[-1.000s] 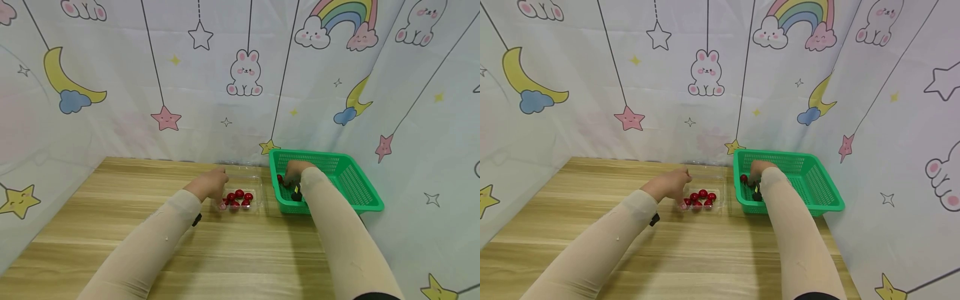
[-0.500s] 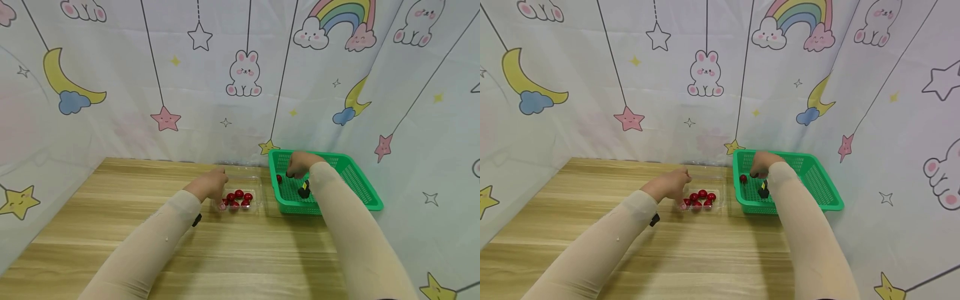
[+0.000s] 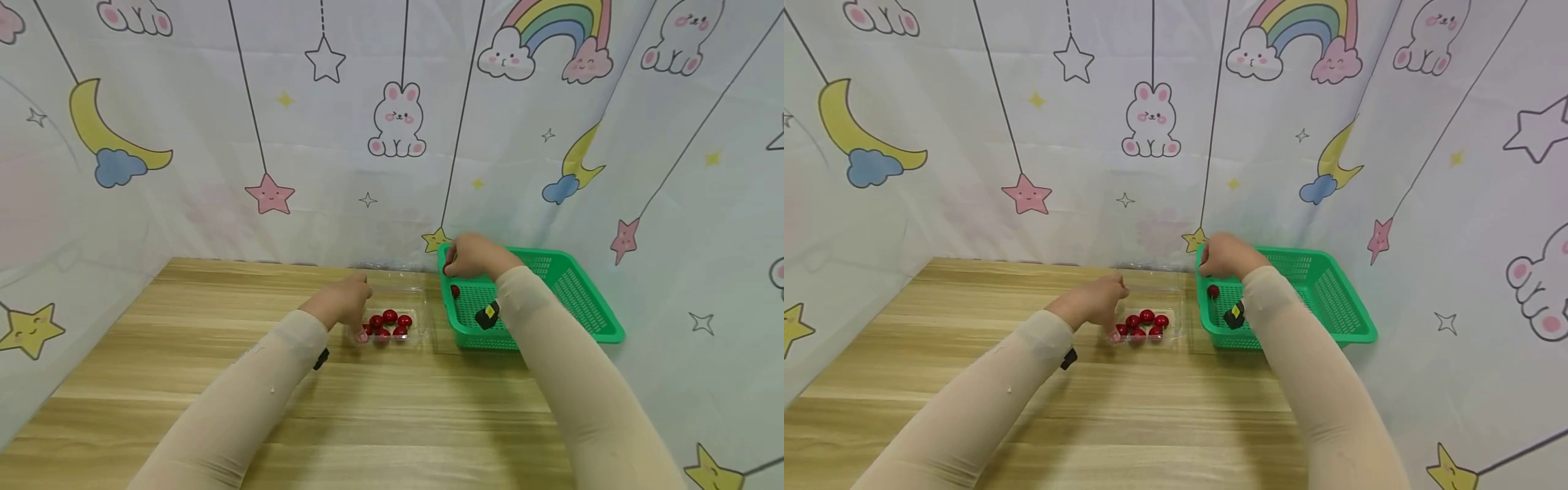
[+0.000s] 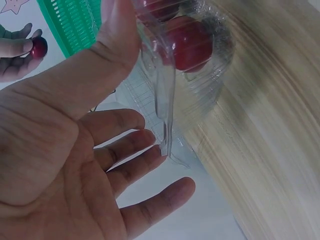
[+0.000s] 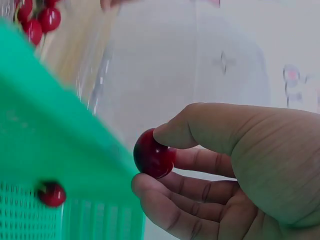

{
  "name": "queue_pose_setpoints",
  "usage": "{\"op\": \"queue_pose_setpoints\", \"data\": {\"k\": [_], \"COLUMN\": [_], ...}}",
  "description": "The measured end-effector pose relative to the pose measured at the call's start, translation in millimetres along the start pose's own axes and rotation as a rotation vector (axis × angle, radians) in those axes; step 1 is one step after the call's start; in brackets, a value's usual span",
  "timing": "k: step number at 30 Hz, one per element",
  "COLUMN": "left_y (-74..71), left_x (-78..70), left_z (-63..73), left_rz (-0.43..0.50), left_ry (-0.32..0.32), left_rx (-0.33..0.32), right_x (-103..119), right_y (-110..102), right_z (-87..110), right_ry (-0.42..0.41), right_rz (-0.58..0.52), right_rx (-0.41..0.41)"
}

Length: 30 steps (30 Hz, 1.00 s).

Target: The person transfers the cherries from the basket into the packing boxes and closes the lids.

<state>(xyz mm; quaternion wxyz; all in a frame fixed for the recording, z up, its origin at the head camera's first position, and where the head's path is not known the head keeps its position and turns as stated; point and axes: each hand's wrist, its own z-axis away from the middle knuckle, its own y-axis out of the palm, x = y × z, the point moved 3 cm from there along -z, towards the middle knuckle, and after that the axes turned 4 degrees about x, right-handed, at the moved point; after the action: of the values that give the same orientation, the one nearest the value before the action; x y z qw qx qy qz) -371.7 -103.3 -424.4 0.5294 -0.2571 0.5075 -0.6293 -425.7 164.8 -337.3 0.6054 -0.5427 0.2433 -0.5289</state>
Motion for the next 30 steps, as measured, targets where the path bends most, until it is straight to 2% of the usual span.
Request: {"op": "queue_pose_setpoints", "data": {"k": [5,13,17,20,30], "left_y": [-0.3,-1.9,-1.9,-1.4,-0.9], "left_x": [-0.7,1.2,1.6,1.1,0.6], "left_z": [0.7,0.2,1.1,2.1,0.9], "left_rz": [0.006,0.003,-0.013,-0.032,-0.044], "left_ry": [-0.001,-0.005,0.002,0.011,0.02], "left_rx": [0.0,0.007,0.021,0.02,0.002], "right_x": [34,73,82,85,85], "right_y": [12,52,77,91,114], "right_z": [-2.3,-16.6,-28.5,-35.3,-47.8], "right_ry": [-0.099,-0.201,-0.241,-0.24,-0.229], "right_rz": [0.067,0.1,0.142,0.135,0.137], "right_rx": [-0.013,0.082,0.118,0.145,0.141]}}
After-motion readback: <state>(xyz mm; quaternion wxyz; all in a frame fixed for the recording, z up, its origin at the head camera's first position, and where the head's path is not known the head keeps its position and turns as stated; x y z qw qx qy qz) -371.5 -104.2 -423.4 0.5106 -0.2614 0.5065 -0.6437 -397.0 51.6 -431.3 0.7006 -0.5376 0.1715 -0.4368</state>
